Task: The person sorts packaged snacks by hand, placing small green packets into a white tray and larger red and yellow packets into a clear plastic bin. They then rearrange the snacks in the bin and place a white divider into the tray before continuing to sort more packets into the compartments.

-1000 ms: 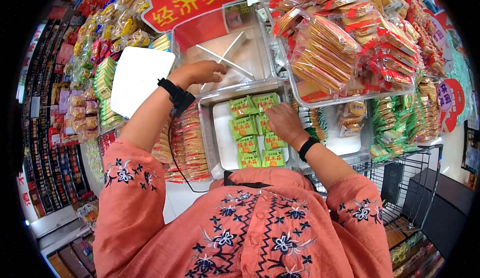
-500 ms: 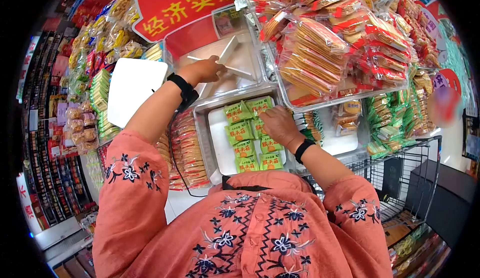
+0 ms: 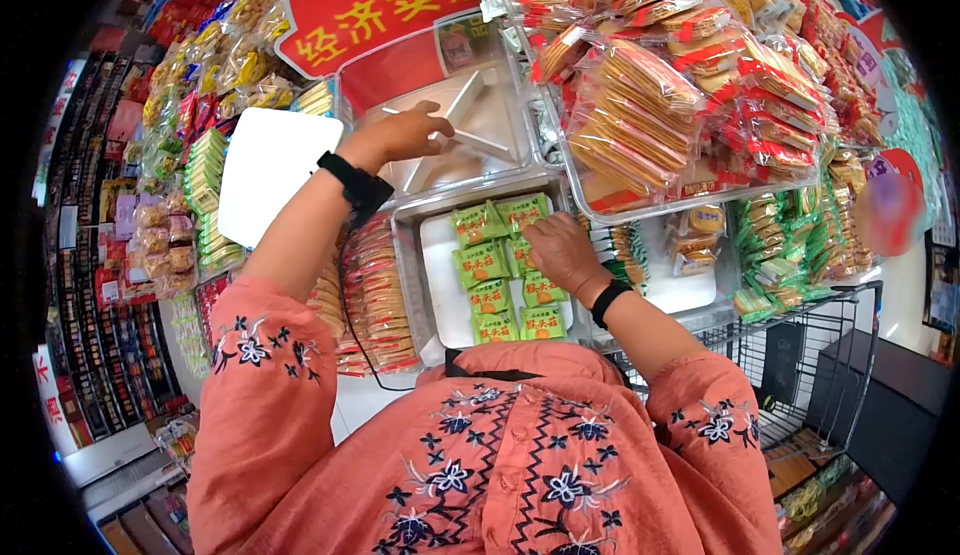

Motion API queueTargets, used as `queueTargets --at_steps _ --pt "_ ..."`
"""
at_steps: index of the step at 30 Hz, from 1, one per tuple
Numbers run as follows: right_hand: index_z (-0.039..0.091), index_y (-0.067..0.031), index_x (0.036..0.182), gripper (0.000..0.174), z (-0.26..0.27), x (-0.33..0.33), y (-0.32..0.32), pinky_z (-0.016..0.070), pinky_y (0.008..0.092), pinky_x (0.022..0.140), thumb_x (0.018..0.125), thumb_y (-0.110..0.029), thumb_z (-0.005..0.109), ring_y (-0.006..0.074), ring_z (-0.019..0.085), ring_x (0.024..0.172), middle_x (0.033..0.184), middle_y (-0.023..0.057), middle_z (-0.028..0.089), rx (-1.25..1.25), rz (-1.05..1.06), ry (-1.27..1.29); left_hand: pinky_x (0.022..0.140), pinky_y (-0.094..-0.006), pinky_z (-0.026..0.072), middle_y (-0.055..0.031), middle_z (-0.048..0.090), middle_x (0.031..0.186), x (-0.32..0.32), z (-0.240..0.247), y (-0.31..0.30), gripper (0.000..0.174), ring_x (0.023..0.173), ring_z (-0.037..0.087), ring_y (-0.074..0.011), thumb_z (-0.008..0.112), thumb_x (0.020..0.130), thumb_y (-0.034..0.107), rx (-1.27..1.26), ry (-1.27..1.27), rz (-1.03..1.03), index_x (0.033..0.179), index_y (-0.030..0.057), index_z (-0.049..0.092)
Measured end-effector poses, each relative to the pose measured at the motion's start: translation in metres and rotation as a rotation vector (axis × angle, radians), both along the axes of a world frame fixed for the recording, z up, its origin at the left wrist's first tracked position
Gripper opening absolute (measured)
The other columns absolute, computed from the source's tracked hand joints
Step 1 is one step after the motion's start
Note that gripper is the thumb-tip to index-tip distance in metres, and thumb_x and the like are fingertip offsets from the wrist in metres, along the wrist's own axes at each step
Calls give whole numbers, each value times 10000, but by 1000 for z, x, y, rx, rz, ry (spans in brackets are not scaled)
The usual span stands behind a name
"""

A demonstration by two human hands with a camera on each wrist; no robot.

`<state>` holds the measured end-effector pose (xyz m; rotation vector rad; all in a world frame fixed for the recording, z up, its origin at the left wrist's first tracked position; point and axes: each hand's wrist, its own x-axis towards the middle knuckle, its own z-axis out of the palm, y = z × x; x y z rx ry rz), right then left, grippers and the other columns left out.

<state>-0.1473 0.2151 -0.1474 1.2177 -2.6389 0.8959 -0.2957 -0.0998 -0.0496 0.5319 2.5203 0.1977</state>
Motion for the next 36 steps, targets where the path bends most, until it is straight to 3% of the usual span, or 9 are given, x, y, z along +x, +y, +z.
queueTargets --at_steps 4,12,13,18,22,25,28,32,36 --pt "624 -58 953 197 -4 2 0 475 438 845 760 -59 665 325 604 868 845 112 614 23 -5 2 1059 -416 474 -214 576 1359 11 36 -20 427 1252 569 -369 669 935 253 178 153 -17 1313 58 639" --pt "625 -51 956 171 3 3 -1 462 443 854 784 -54 631 325 607 869 845 119 623 31 6 -28 946 -347 518 -181 674 1271 87 124 -62 459 1099 668 -249 661 991 278 374 445 446 1370 28 592" --pt "618 -50 938 146 1 3 -1 459 453 843 796 -20 599 333 593 848 837 124 615 3 10 -41 954 -392 523 -223 664 1278 100 126 -78 504 1168 652 -345 658 980 315 432 546 513 1367 2 581" --pt "630 -46 963 167 -2 4 -2 458 441 837 798 -32 618 327 602 858 836 123 624 28 -2 3 933 -434 535 -289 652 1261 161 127 -171 605 1127 668 -387 683 960 351 142 767 872 1351 -91 548" --pt "631 -41 965 177 -2 3 -1 457 442 828 789 -22 632 331 595 848 842 128 628 26 4 5 754 -429 552 -237 702 1054 213 103 -227 605 896 710 -303 667 958 448 -196 723 1072 1217 -93 587" --pt "632 -38 971 191 -5 3 -1 458 440 824 781 -19 639 332 594 843 841 129 629 31 15 2 615 -414 553 -215 707 884 232 83 -243 556 715 718 -298 702 932 408 58 400 1320 1063 -126 617" --pt "633 -39 970 195 -7 3 -1 458 437 822 776 -22 642 333 596 839 833 129 628 16 13 20 422 -294 451 -122 681 787 248 57 -242 507 556 644 -158 698 928 424 253 432 1395 956 -80 646" --pt "642 -40 980 208 -7 4 0 459 435 824 772 -29 643 333 598 836 829 127 629 9 15 32 398 -249 384 -90 687 804 254 43 -237 464 542 620 -132 704 925 419 563 408 1506 964 -42 673" --pt "646 -41 987 215 -9 3 0 460 436 827 772 -31 641 329 600 840 846 121 634 -6 14 18 480 -233 404 -8 683 814 254 34 -236 311 632 609 -92 743 931 366 750 370 1727 1001 69 683"
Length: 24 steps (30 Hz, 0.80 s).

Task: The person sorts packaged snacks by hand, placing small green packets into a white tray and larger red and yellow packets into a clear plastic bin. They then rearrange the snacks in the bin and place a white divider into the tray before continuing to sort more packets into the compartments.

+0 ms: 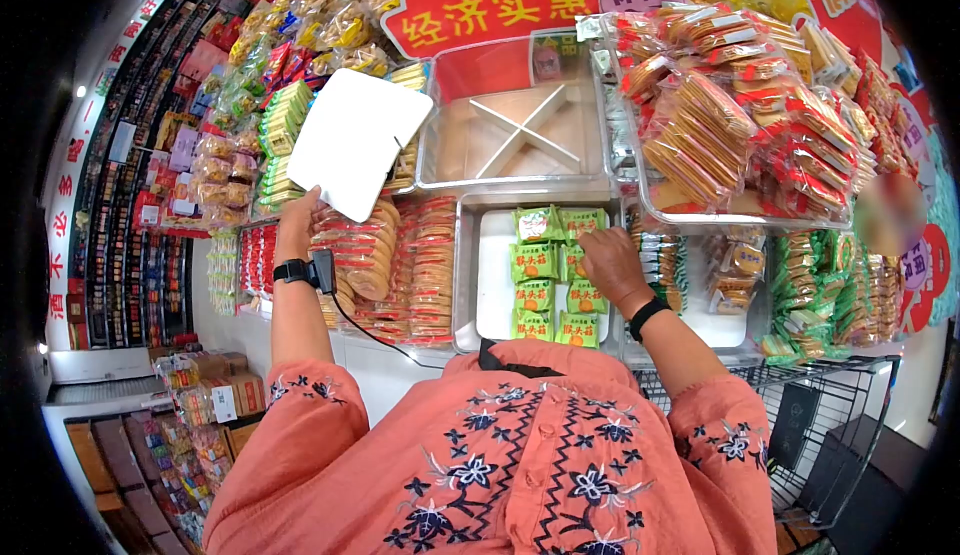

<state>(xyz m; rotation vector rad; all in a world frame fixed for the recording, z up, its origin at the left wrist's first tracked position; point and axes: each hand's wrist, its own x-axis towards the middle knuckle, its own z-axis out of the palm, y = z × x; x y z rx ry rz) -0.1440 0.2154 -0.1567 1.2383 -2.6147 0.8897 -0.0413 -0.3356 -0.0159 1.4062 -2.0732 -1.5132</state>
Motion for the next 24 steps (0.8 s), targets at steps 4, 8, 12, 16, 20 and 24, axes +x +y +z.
queueTargets --at_steps 4,8,12,16,20,24 --pt "628 -47 961 193 -2 0 0 457 439 824 769 -26 637 323 603 846 844 118 628 -13 -2 17 467 -216 385 20 569 736 -4 13 22 237 654 556 -95 739 953 298 198 160 101 916 92 628" --pt "614 -52 947 181 -2 2 1 455 445 826 769 -30 633 322 606 851 835 118 619 0 -1 28 467 -212 379 10 556 785 -2 21 30 204 673 534 -98 708 979 253 261 407 94 936 82 607" --pt "616 -48 952 181 -2 0 1 460 445 838 772 -43 630 329 611 865 872 124 636 10 3 6 503 -218 388 4 570 840 -3 38 53 171 697 521 -93 653 1014 199 302 585 91 1060 39 619" --pt "646 -32 1010 237 3 3 2 480 444 869 776 -60 631 341 627 909 962 149 679 44 -23 -22 519 -223 410 1 594 882 -5 56 105 179 721 540 -95 646 1021 210 379 705 -21 1088 47 615" --pt "677 -39 1040 273 1 2 2 489 432 884 769 -60 647 337 639 916 986 159 699 23 -22 -2 549 -242 447 -19 625 908 -17 48 179 176 748 586 -123 631 1023 200 484 617 -69 1099 43 615" --pt "692 -49 1010 274 3 1 3 489 426 868 737 -45 671 332 633 911 932 129 693 7 -27 -38 567 -264 477 -53 662 930 -34 18 228 175 769 633 -158 622 1021 184 596 546 -103 1104 30 616"
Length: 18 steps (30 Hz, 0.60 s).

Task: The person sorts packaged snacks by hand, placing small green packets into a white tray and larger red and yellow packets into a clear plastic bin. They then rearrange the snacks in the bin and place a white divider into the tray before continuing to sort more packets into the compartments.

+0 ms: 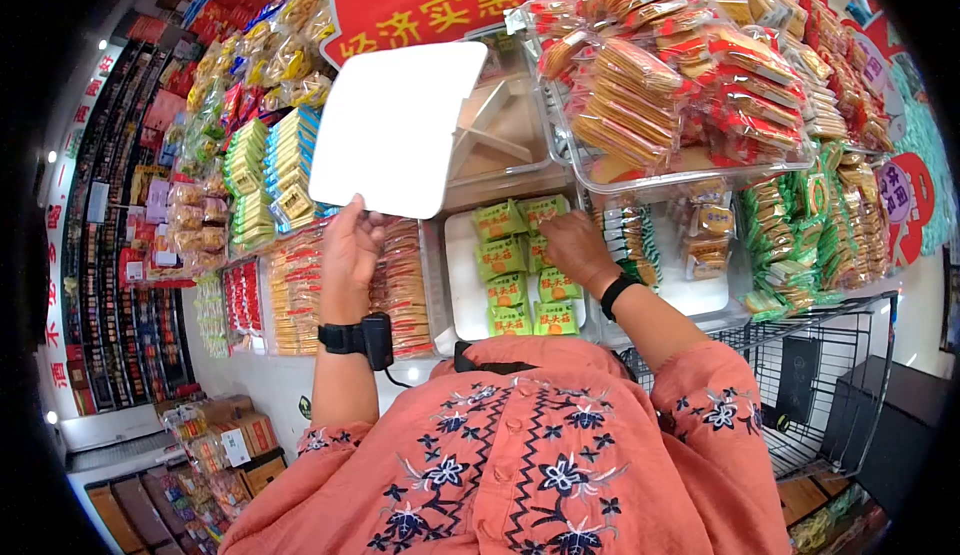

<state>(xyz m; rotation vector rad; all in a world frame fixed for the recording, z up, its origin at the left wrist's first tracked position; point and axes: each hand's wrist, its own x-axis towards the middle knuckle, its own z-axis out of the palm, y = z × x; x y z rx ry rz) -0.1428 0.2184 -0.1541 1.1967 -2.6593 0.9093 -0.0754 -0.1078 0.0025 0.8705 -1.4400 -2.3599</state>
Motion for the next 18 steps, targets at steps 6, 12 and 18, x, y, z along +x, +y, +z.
queueTargets --at_steps 6,12,18 --pt "700 -52 1010 269 -5 0 0 488 419 866 744 -68 664 327 628 906 922 119 691 -8 -25 28 603 -276 527 -71 669 951 -13 -19 20 148 841 685 -187 641 1006 152 82 -17 -86 1096 39 612" --pt "694 -51 987 223 -5 1 1 482 422 868 771 -79 650 329 626 913 930 127 685 -36 -22 24 647 -290 573 -103 652 966 -32 -28 25 122 884 704 -229 619 1019 119 125 -47 -60 1045 8 575" --pt "636 -52 945 165 -2 -1 1 466 424 861 780 -63 634 316 626 909 915 119 666 -36 7 40 696 -310 621 -136 651 1013 -58 -37 28 127 963 710 -262 603 1021 88 175 -32 -95 1082 -9 547"
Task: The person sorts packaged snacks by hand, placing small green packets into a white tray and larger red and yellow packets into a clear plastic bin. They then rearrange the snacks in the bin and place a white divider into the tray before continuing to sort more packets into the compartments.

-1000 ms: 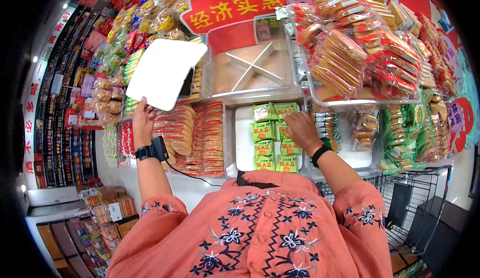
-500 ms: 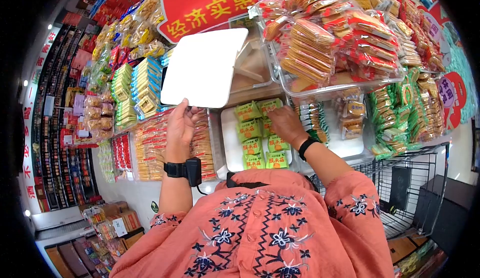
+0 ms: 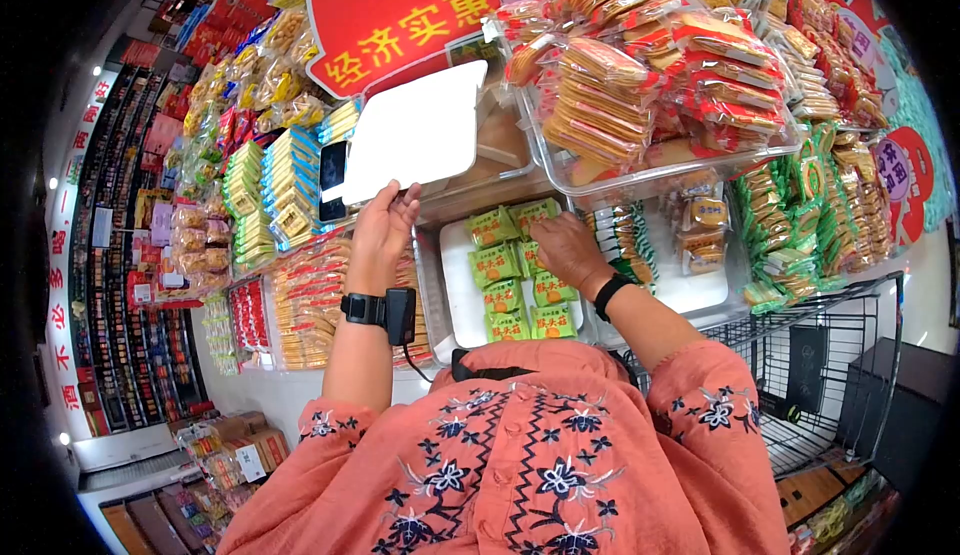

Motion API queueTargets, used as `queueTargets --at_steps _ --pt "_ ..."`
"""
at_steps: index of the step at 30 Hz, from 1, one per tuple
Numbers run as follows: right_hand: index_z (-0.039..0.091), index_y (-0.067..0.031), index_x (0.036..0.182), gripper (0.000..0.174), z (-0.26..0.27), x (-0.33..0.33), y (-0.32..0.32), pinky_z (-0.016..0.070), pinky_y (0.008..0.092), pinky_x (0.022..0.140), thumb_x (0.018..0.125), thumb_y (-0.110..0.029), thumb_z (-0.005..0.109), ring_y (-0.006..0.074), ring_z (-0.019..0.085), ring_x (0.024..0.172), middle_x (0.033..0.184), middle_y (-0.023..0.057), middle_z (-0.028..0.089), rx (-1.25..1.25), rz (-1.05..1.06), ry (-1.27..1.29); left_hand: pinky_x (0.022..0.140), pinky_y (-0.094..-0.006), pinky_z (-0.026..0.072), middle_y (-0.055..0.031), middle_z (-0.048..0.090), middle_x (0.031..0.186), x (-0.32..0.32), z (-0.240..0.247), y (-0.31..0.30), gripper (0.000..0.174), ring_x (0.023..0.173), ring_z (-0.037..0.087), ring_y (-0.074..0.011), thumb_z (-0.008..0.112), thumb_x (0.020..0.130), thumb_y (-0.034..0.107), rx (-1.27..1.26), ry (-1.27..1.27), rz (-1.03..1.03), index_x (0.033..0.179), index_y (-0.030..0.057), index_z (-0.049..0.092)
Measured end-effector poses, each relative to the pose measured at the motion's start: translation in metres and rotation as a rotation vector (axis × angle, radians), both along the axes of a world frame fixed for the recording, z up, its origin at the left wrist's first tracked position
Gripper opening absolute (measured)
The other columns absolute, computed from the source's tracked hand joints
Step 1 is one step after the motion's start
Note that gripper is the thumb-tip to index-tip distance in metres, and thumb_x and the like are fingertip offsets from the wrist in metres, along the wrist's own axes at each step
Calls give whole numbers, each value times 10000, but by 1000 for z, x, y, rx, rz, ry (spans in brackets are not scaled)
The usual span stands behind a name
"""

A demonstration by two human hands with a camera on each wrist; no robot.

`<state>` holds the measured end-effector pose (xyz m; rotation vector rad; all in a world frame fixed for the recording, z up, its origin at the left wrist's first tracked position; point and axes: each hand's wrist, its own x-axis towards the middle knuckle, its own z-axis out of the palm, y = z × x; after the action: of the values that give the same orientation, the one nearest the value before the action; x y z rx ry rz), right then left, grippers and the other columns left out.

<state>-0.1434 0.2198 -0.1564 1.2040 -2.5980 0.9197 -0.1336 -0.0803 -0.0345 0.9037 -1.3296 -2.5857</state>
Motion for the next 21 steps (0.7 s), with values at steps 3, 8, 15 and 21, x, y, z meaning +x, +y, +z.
queueTargets --at_steps 3,8,15,21 --pt "627 -55 959 181 1 0 0 461 421 864 778 -56 633 310 630 917 923 118 665 -9 3 -4 741 -344 618 -156 643 1032 -11 -2 3 141 992 708 -299 574 1032 93 -2 15 -18 1096 -27 538" --pt "634 -52 977 201 0 0 0 465 422 874 777 -59 638 311 634 932 943 124 673 -25 -6 13 783 -361 637 -172 639 1069 -23 -12 11 148 1024 705 -318 569 1028 63 48 -1 -13 1133 -29 519" --pt "642 -53 994 217 1 1 0 469 420 877 777 -67 641 313 630 926 957 125 679 10 -12 10 841 -406 636 -237 596 1166 -36 -12 21 154 1086 677 -367 496 1045 34 66 -14 -2 1173 -48 471" --pt "652 -55 1003 231 0 1 -1 473 420 867 772 -62 644 314 625 907 948 121 677 4 -10 9 868 -417 634 -321 601 1224 -48 -18 21 186 1059 685 -385 446 1060 57 95 -1 -41 1180 -86 452"
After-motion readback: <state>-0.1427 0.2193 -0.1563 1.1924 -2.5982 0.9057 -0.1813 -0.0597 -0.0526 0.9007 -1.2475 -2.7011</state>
